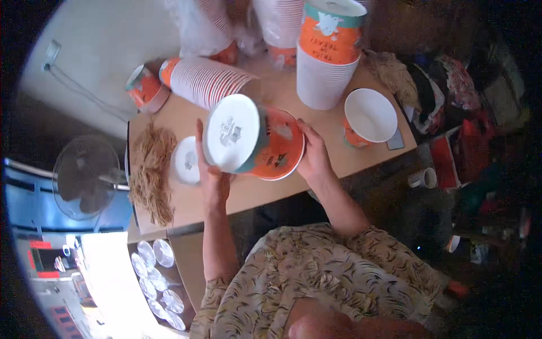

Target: Manually attaching rope handles to Halloween-themed paper buckets and stacking them.

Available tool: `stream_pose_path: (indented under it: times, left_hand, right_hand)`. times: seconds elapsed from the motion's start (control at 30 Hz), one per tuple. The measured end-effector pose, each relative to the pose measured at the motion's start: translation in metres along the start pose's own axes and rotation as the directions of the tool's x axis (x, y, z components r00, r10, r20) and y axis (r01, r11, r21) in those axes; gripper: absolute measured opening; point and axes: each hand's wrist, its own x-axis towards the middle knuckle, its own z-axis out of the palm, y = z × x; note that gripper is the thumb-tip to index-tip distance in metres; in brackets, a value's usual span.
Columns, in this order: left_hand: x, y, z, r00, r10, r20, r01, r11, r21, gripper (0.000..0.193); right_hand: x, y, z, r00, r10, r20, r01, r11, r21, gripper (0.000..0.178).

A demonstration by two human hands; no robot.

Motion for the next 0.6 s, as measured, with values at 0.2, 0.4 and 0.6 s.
stream_pose_path:
  times: [0.2, 0.4, 0.6]
  left_hand:
    - [-0.010, 0.008, -0.020, 0.957, 0.218, 0.190, -0.265, 0.924, 0.275, 0.165]
    - [0.016, 0.044, 0.004, 0.968, 0.219, 0.124, -0.249, 0.901, 0.354, 0.137]
    - [0.036, 0.052, 0.026, 0.893, 0.376, 0.247, -0.449, 0.731, 0.514, 0.137]
  right_hand:
    - [0.004, 0.006, -0.017, 0.940, 0.320, 0.113, -0.327, 0.944, 0.048, 0.024]
    - [0.035, -0.076, 0.022, 0.792, -0.264, 0.551, 0.480, -0.290, -0.828, 0.058]
    - [0.017, -0.062, 0.223, 0.842, 0.428, 0.327, 0.522, -0.496, -0.694, 0.115]
